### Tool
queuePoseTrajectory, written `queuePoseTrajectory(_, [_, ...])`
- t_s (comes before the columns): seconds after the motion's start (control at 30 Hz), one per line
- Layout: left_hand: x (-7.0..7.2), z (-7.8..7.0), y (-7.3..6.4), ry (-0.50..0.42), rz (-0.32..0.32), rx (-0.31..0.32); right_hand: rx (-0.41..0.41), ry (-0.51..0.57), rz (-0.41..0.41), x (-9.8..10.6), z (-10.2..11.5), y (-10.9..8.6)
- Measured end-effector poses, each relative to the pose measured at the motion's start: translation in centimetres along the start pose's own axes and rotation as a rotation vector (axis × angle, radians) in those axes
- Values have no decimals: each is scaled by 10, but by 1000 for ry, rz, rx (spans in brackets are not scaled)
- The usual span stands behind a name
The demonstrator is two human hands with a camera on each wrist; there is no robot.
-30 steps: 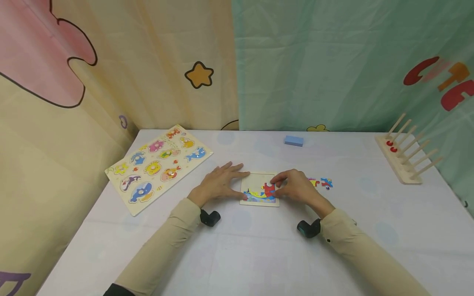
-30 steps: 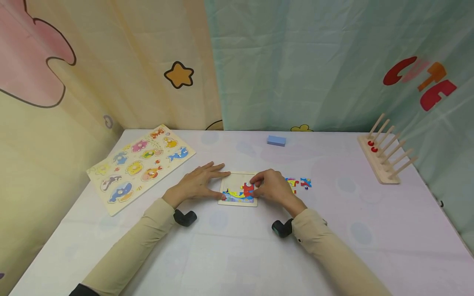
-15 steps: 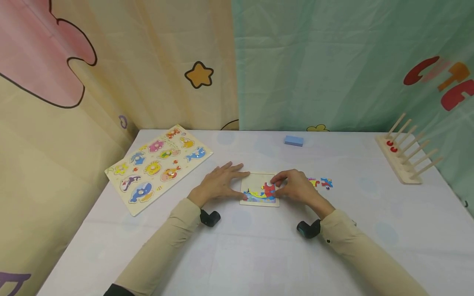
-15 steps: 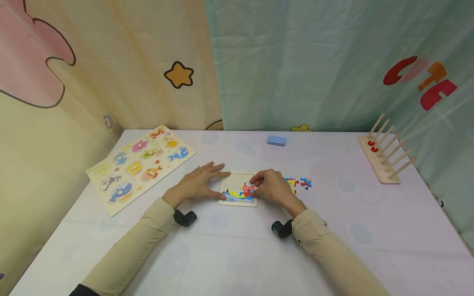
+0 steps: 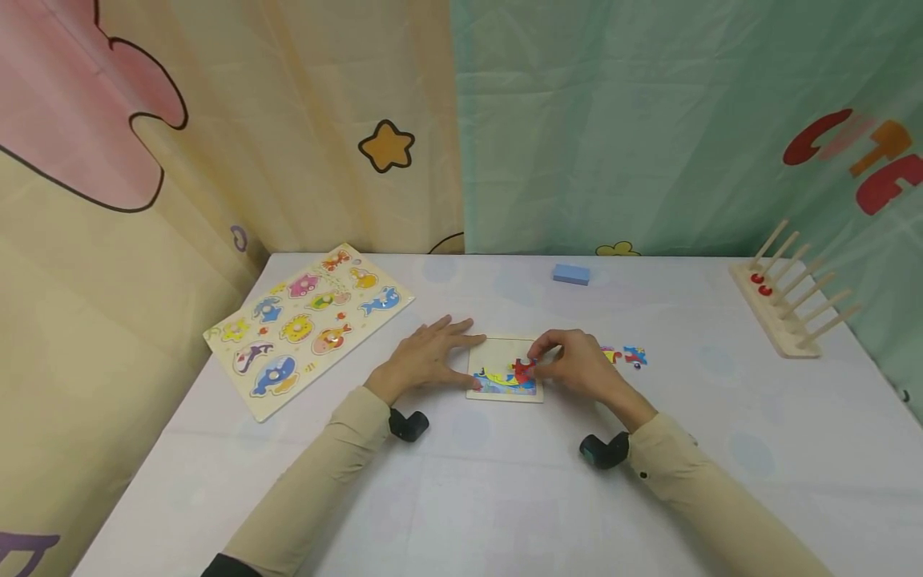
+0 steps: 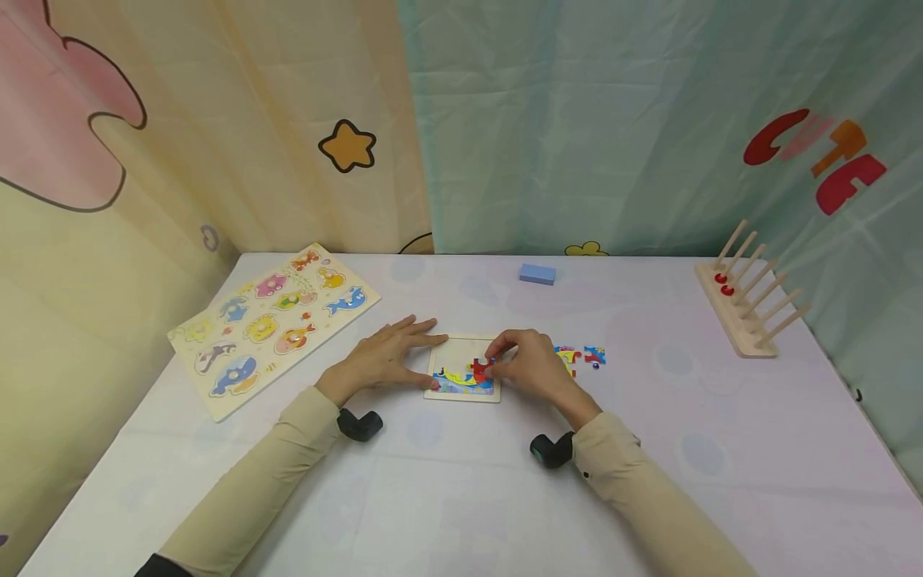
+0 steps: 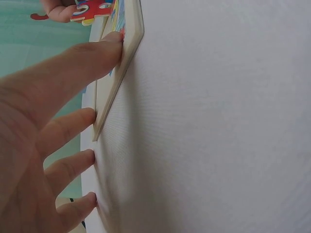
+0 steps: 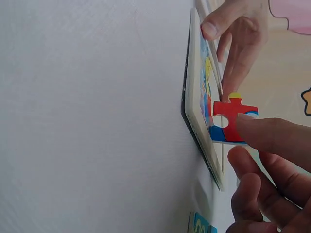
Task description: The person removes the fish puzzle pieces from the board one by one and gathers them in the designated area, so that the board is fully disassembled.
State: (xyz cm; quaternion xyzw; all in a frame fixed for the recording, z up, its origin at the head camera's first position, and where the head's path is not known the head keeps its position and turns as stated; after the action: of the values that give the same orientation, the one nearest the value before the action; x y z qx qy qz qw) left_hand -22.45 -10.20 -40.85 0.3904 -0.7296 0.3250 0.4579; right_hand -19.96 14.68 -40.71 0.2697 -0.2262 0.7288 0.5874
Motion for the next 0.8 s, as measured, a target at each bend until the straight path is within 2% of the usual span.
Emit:
queuePoseTrajectory(0.23, [0, 0, -1, -1, -1, -6, -13, 71, 43, 3, -5, 0])
queuePoseTrajectory(0.5, [-2, 1, 0, -12, -2, -3, -32, 106, -4, 1, -6, 2])
queuePoseTrajectory(0.8, [-1, 1, -1, -6, -2, -10, -148, 123, -23, 18, -16, -1])
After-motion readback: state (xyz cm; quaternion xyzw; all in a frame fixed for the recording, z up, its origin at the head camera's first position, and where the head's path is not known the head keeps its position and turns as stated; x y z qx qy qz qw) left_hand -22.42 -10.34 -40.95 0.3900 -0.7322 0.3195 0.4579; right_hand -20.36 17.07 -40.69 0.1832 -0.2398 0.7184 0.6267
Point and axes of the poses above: each hand's wrist, its own y-axis towards the middle knuckle, its own x-axis out of the back of the hand, z = x × y, the point moved 2 cm from there along y, towards the middle knuckle, and after that the axes turned 6 degrees about -z, right-handed, at the moved point
